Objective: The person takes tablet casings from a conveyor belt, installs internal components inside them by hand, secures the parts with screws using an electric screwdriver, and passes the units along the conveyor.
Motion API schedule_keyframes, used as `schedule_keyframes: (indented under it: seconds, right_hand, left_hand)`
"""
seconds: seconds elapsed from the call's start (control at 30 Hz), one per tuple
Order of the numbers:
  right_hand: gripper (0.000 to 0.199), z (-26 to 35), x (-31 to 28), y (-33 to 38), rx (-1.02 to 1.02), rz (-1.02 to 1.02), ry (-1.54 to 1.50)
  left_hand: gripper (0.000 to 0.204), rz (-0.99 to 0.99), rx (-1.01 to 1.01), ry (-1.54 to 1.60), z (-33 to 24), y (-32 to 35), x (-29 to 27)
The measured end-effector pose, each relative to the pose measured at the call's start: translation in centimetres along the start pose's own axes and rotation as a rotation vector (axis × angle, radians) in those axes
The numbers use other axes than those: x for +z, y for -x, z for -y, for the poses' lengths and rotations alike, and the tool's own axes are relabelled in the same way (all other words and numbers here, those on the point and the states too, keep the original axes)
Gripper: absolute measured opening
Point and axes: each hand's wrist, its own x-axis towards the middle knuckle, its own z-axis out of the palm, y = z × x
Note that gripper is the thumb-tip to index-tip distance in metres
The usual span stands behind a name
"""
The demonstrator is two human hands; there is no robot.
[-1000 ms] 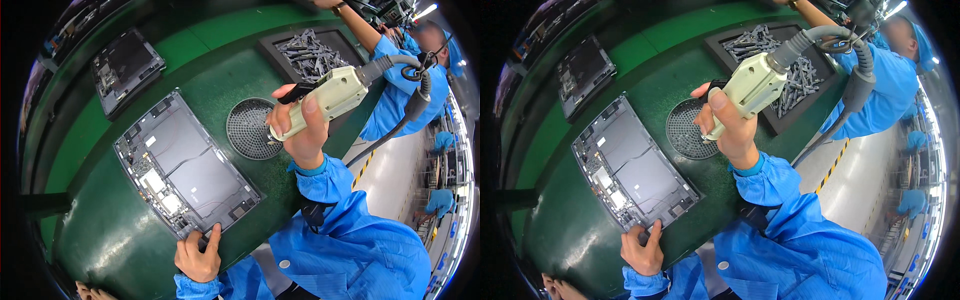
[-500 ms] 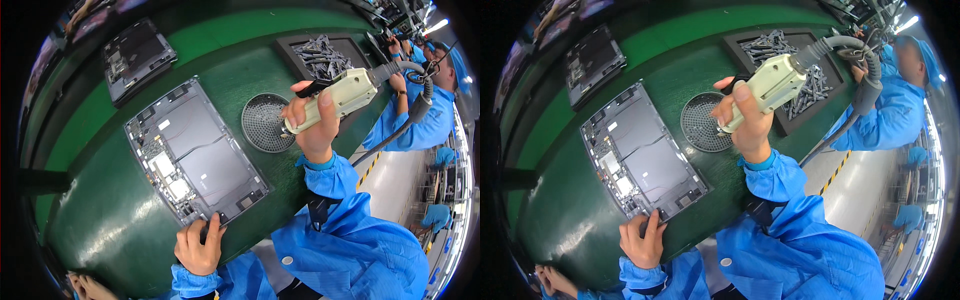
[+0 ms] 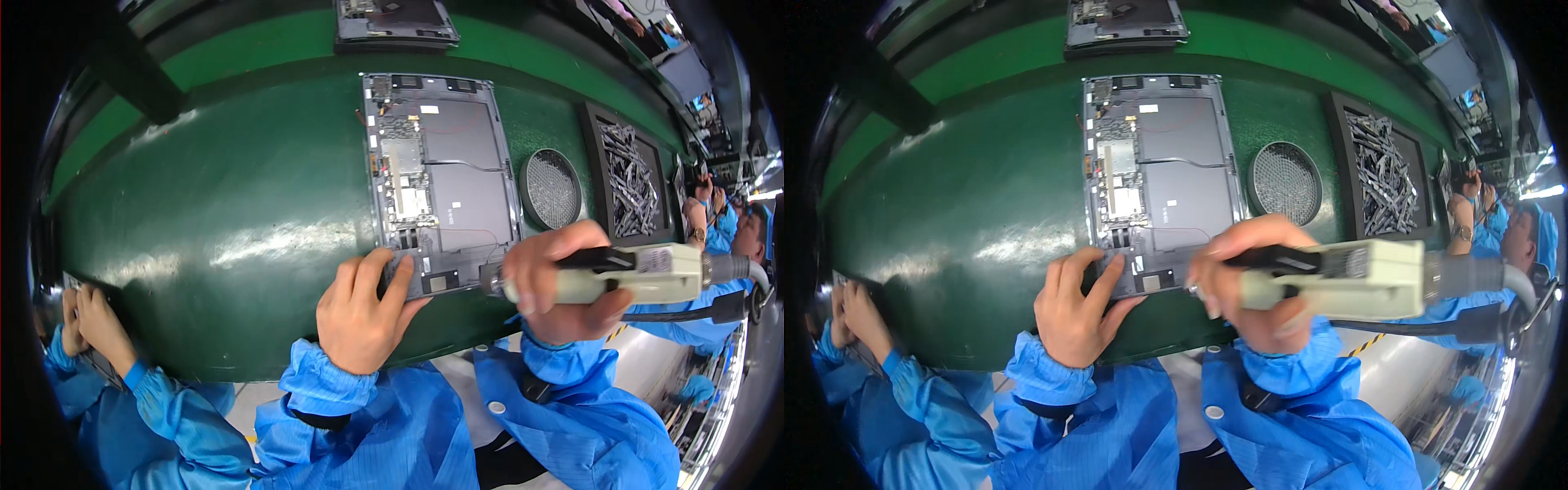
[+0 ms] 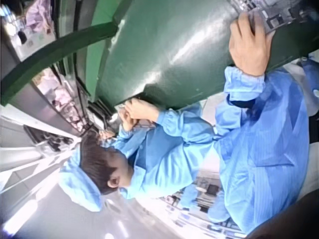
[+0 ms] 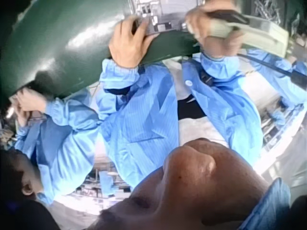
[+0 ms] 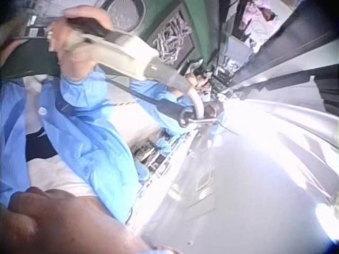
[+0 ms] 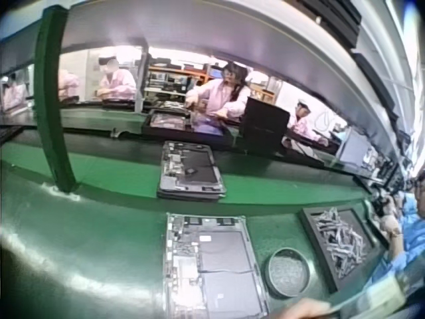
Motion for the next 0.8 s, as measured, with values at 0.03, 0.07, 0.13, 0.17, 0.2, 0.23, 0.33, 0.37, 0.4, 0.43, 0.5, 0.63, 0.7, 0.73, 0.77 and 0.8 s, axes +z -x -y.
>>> schedule_keyframes:
  seconds: [0.03,0.07,0.13,0.17,0.2,0.23,0.33,0.37,0.4,0.43,0.5,0.63,0.7,0.73,0.77,0.8]
  right_hand:
    - [0.066,-0.3,0.8,0.1,0.045,0.015,0.001]
    - [0.066,-0.7,1.4,0.0,0.047,0.038,0.001]
    - [0.065,-1.1,1.7,-0.3,0.063,0.085,-0.016]
    - [0.065,-1.4,1.8,-0.4,0.074,0.117,-0.036]
    - [0.065,-1.5,1.9,-0.4,0.067,0.108,-0.019]
    - [0.065,-1.8,2.0,-0.4,0.070,0.119,-0.016]
    - [0.067,-2.5,2.2,-0.4,0.029,0.105,-0.029]
    - [0.067,-2.6,2.3,-0.3,0.030,0.089,-0.020]
    - [0.067,-2.8,2.5,-0.4,0.025,0.074,-0.016]
    - [0.067,-2.9,2.6,-0.4,0.021,0.081,-0.020]
    - [0.066,-3.1,2.6,-0.3,0.031,0.057,-0.006]
    - [0.063,-2.8,2.9,-0.5,0.086,0.157,0.068]
    - [0.062,-2.2,3.8,-0.3,0.159,0.089,0.126]
    - [0.061,-2.2,3.8,-0.3,0.149,0.114,0.106]
    - [0.060,-2.3,3.7,-0.2,0.139,0.139,0.085]
    - [0.055,-2.7,3.1,-0.1,0.129,0.177,0.061]
  left_hand:
    - [0.047,-0.003,0.017,0.016,0.1,0.0,0.1]
    - [0.048,0.000,0.017,0.021,0.1,0.1,0.2]
    - [0.048,-0.009,0.012,0.031,0.0,0.0,0.2]
    - [0.049,-0.007,0.019,0.039,0.0,0.1,0.1]
    - [0.050,-0.010,0.024,0.043,0.0,0.0,0.2]
    - [0.050,-0.019,0.017,0.044,0.1,0.0,0.1]
    - [0.048,0.004,0.029,0.014,0.1,0.1,-0.1]
    - [0.048,0.012,0.024,0.025,0.0,0.2,0.0]
    - [0.048,0.018,0.021,0.028,0.1,0.2,-0.1]
    - [0.048,0.011,0.019,0.022,0.1,0.2,-0.1]
    - [0.049,0.017,0.023,0.028,0.2,0.3,0.1]
    - [0.048,0.010,0.032,0.037,0.5,0.4,0.1]
    - [0.048,0.008,0.033,0.029,0.6,0.4,0.1]
    - [0.048,0.005,0.036,0.022,0.6,0.4,0.0]
    - [0.048,0.007,0.038,0.021,0.5,0.4,-0.1]
    - [0.048,0.010,0.036,0.020,0.4,0.4,-0.1]
